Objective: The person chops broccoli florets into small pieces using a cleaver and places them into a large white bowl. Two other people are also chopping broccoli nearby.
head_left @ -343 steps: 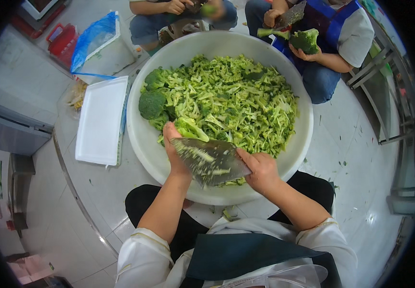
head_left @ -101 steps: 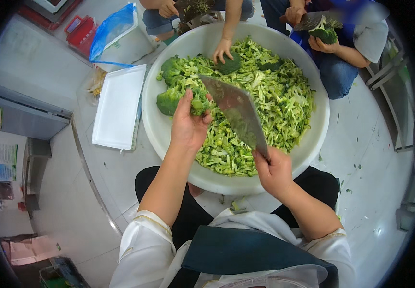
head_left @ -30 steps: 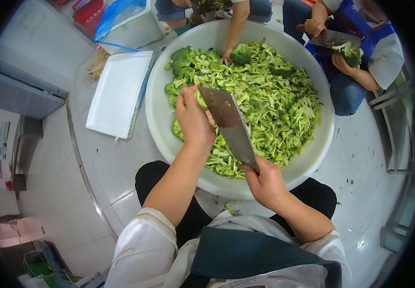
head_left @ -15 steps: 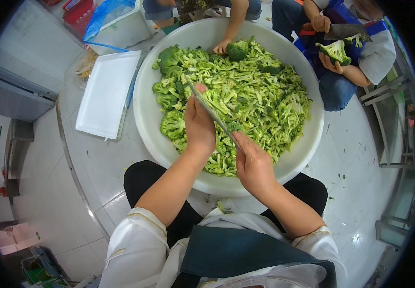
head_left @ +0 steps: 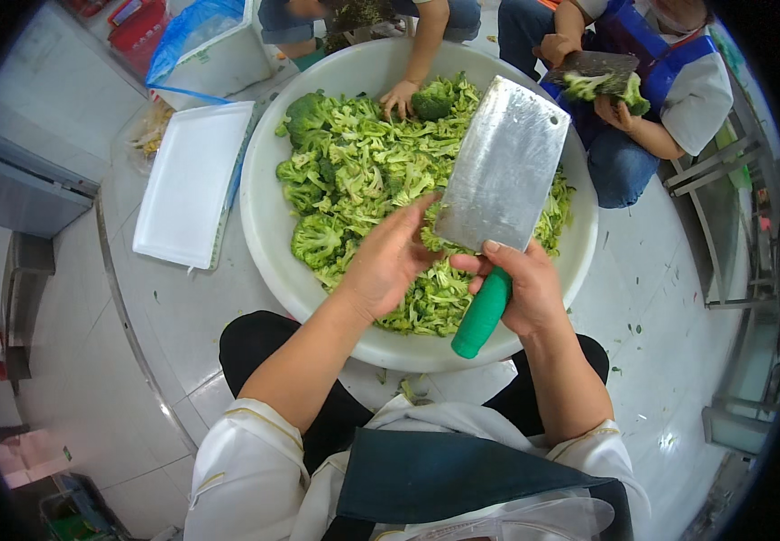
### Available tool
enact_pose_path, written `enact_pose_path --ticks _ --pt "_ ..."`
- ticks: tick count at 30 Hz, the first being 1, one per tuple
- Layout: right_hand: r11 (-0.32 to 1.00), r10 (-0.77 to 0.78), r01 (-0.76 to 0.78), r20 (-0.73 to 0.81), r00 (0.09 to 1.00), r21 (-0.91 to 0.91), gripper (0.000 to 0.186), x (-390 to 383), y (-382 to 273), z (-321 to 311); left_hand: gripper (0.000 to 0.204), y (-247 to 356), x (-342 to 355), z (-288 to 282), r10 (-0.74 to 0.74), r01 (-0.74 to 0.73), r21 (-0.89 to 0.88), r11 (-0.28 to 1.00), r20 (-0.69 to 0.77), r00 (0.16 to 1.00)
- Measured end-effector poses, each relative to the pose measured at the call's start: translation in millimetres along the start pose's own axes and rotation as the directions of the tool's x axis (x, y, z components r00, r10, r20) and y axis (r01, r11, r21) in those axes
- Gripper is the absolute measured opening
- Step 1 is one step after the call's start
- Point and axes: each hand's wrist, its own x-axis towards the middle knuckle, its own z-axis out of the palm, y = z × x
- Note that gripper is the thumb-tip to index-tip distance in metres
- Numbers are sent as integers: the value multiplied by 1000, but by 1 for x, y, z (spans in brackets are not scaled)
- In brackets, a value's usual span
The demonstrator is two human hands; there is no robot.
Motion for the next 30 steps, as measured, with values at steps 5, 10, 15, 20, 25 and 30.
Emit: enact_pose_path --ticks 5,10,15,20,25,30 --pt "995 58 -59 14 998 86 31 1 10 -2 39 6 7 -1 6 -29 -360 933 -66 998" --pt "969 -88 74 -49 995 -236 24 -4 6 -10 34 26 8 2 -59 -34 -328 944 -269 961" --pt "731 -183 222 128 975 -645 15 -19 33 -16 27 31 11 5 -190 -18 -384 923 -497 847" --pt "452 -197 382 328 924 -806 12 -32 59 -16 25 23 20 -10 -220 -61 -427 902 -578 786" --pt "248 -297 555 483 824 -794 10 -33 64 -7 23 13 19 -14 -214 3 -417 909 -459 863" --pt "144 -386 568 482 786 -811 7 -29 81 -1 25 -26 25 -14 -203 -18 -389 921 -519 830"
